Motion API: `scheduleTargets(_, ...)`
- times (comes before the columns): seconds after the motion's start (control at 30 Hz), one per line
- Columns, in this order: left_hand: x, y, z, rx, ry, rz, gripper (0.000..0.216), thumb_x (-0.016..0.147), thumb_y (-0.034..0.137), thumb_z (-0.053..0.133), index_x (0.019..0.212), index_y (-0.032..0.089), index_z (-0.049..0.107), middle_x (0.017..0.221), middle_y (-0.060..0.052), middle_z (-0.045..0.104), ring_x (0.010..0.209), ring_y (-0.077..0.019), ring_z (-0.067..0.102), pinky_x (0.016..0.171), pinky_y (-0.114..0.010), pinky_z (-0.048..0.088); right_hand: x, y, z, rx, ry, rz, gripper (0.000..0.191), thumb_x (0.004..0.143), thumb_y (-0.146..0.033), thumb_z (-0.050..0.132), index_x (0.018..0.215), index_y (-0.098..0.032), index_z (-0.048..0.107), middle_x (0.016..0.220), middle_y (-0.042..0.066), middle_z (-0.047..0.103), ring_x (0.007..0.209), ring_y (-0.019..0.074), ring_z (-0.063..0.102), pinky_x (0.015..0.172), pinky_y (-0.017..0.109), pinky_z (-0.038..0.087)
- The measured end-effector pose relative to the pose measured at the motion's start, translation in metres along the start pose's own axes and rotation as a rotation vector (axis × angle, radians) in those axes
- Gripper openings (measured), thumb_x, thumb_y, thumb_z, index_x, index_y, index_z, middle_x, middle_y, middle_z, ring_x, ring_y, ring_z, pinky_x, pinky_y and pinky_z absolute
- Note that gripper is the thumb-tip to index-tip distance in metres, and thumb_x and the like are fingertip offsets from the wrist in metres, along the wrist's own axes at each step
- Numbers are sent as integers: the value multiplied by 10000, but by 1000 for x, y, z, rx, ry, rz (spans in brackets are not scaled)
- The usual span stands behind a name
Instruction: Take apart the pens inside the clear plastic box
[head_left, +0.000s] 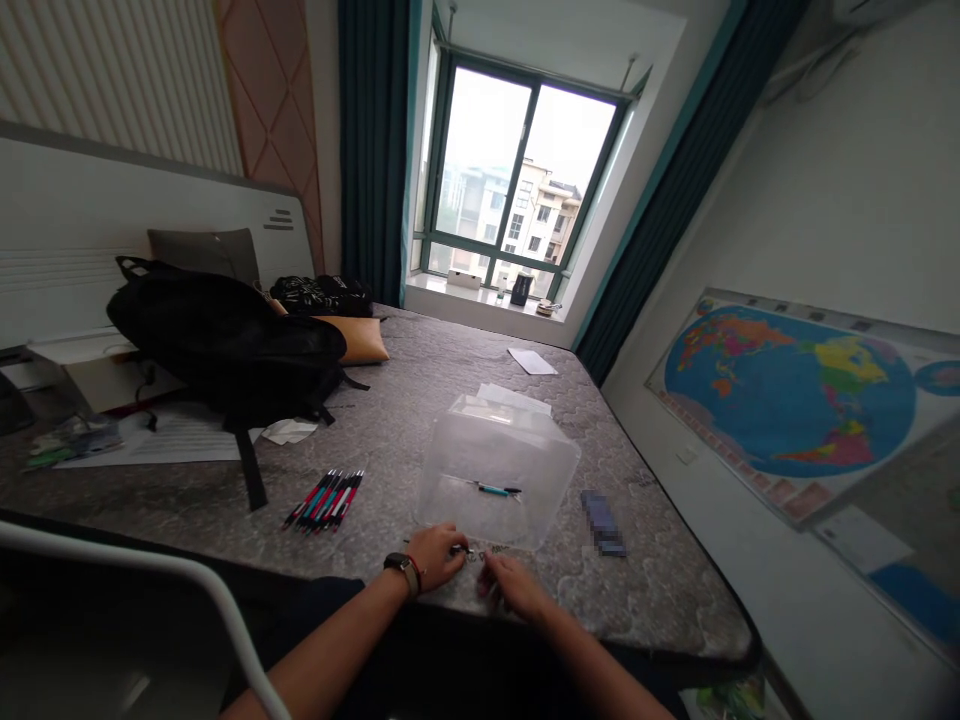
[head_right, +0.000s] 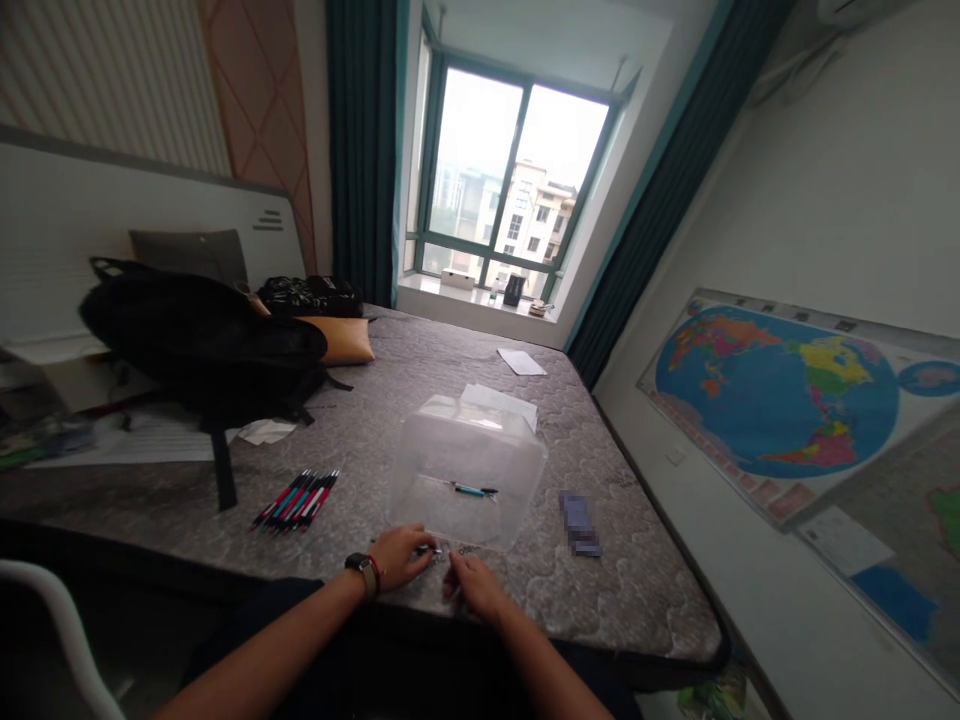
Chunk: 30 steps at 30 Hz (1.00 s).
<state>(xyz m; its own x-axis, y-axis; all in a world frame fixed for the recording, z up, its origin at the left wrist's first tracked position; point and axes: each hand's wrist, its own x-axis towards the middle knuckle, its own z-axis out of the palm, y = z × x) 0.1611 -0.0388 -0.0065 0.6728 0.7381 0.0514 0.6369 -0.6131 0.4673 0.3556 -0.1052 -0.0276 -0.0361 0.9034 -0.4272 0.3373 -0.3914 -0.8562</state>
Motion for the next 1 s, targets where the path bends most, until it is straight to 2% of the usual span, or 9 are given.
scheduleTargets(0.13, 10, 0, 2, -17, 20, -25, 285, 902, 336, 455, 1030, 262, 698, 959, -56, 659, 898, -204, 643, 794, -294, 472, 24, -4, 11, 115, 10, -33, 613, 856, -731, 310, 636, -194, 506, 531, -15, 535, 426, 117, 496, 408, 205, 297)
scheduleTargets(0.23, 21, 0, 4, -29, 23, -31, 280, 914, 319, 437, 1009, 250, 691, 950, -59, 655, 897, -201, 641, 791, -289, 471, 47, 0, 12, 171, 49, -80, 604, 822, -756, 364, 604, -204, 474, 494, -34, 473, 421, 118, 481, 416, 215, 317)
scheduleTargets(0.4, 41, -2, 2, -69, 56, -74, 284, 935, 350, 427, 1059, 262, 667, 987, -61, 651, 918, -197, 630, 810, -291, 469, 78, -2, 0, 135, 116, -137, 658, 784, -816, 344, 550, -213, 463, 449, -37, 418, 401, 119, 439, 419, 237, 334)
scheduleTargets(0.53, 62, -3, 1, -106, 72, -116, 265, 937, 391, 451, 1052, 262, 653, 1027, -53, 662, 937, -202, 629, 821, -296, 467, 94, -10, -15, 72, 165, -201, 668, 784, -810, 347, 553, -204, 507, 447, -21, 445, 426, 131, 457, 442, 250, 350)
scheduleTargets(0.67, 79, -5, 3, -121, 44, -79, 382, 980, 459, 341, 938, 244, 655, 960, -56, 692, 901, -203, 643, 789, -289, 458, 96, -11, -26, 157, 156, -166, 612, 805, -773, 354, 601, -211, 482, 489, -31, 448, 423, 127, 447, 436, 254, 352)
scheduleTargets(0.77, 80, -8, 5, -73, -1, -124, 472, 992, 478, 260, 850, 227, 635, 863, -69, 701, 832, -212, 654, 726, -295, 444, 87, -7, -27, 124, 115, -250, 515, 867, -673, 396, 672, -207, 493, 564, -27, 488, 496, 135, 490, 489, 251, 388)
scheduleTargets(0.9, 73, -9, 3, -85, -47, -149, 407, 974, 504, 301, 971, 243, 613, 887, -56, 707, 817, -213, 660, 687, -294, 434, 72, -4, -23, 65, 139, -327, 373, 913, -559, 445, 780, -216, 506, 644, -36, 521, 577, 139, 522, 572, 245, 415)
scheduleTargets(1.0, 69, -6, -3, -154, -37, -122, 366, 940, 542, 379, 1061, 253, 567, 893, -36, 705, 808, -207, 653, 683, -292, 432, 71, -4, -22, 32, 225, -306, 428, 909, -586, 431, 729, -211, 528, 606, -30, 511, 574, 152, 512, 566, 255, 397)
